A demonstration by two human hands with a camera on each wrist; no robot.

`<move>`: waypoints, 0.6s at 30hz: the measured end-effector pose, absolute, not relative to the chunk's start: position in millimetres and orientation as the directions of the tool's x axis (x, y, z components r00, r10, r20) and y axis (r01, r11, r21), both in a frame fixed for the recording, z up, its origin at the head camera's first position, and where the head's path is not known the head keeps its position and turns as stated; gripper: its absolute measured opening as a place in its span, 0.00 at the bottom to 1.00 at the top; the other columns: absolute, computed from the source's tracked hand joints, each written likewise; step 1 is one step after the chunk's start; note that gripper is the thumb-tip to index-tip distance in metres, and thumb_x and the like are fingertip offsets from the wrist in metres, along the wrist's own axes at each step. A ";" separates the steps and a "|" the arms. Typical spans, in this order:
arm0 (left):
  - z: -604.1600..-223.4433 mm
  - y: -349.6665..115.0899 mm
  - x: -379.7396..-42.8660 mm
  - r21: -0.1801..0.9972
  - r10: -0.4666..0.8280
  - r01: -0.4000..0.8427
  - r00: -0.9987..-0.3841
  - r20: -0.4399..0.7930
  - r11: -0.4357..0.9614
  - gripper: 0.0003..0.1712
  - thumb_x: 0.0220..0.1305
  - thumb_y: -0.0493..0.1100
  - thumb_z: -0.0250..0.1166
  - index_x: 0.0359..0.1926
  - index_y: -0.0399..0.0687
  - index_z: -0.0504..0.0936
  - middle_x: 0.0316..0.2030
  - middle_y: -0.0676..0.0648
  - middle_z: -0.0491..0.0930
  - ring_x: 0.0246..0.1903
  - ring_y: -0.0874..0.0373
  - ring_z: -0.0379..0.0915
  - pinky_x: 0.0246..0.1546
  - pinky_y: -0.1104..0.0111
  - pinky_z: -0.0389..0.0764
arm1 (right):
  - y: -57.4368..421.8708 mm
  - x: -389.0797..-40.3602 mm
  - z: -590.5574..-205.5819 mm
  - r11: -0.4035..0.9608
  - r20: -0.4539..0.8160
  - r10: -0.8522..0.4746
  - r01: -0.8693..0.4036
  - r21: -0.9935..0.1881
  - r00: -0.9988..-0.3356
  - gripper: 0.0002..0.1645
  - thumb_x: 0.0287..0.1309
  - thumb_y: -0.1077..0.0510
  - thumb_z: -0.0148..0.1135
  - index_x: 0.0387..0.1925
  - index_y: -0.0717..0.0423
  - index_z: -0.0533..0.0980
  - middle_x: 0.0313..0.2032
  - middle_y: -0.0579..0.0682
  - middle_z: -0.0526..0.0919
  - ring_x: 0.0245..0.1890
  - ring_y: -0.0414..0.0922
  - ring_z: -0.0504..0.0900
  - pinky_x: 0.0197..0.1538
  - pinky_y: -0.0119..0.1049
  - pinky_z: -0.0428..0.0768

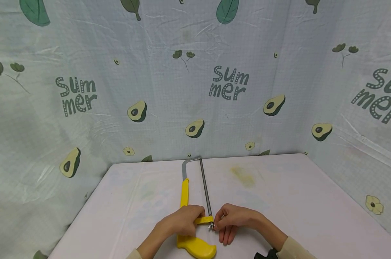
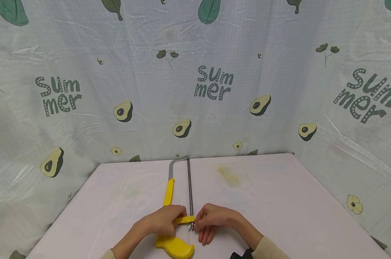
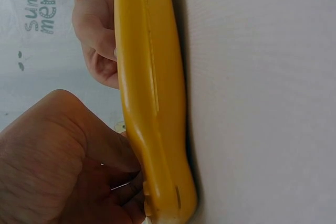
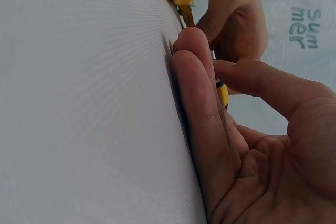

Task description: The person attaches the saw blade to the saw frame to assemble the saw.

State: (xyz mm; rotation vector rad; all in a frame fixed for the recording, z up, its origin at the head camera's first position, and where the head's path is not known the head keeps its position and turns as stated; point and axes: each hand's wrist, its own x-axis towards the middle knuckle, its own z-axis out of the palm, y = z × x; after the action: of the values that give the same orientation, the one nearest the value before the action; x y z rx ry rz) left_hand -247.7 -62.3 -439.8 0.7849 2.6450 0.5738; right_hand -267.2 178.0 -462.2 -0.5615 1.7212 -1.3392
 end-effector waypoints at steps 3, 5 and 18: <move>-439.4 -62.3 -247.7 0.460 0.572 0.442 -0.798 -0.190 0.770 0.25 0.43 0.29 0.70 0.41 0.57 0.78 0.31 0.59 0.74 0.31 0.66 0.68 0.37 0.74 0.73 | 177.7 -267.9 -463.1 0.327 -0.357 -0.769 0.153 -0.932 -0.530 0.14 0.66 0.57 0.62 0.44 0.64 0.83 0.24 0.50 0.88 0.21 0.38 0.88 0.27 0.30 0.84; -439.0 -62.1 -247.9 0.459 0.571 0.441 -0.799 -0.191 0.771 0.25 0.43 0.29 0.70 0.41 0.57 0.77 0.31 0.59 0.74 0.31 0.66 0.68 0.37 0.74 0.73 | 177.6 -268.6 -463.3 0.330 -0.360 -0.767 0.154 -0.931 -0.531 0.14 0.66 0.57 0.62 0.44 0.64 0.83 0.24 0.50 0.88 0.21 0.38 0.88 0.27 0.30 0.84; -438.3 -62.5 -248.5 0.461 0.570 0.438 -0.798 -0.197 0.772 0.25 0.42 0.29 0.70 0.41 0.57 0.77 0.31 0.59 0.74 0.31 0.66 0.68 0.38 0.74 0.73 | 176.2 -268.7 -463.1 0.332 -0.365 -0.761 0.162 -0.929 -0.536 0.13 0.66 0.57 0.62 0.43 0.63 0.83 0.24 0.50 0.88 0.21 0.38 0.88 0.27 0.30 0.84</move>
State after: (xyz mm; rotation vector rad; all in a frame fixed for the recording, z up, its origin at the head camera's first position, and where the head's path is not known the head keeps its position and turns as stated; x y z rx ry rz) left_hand -248.5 -62.5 -438.3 0.7742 2.6409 0.5707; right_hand -268.7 176.2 -463.1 -0.5388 1.7290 -1.3375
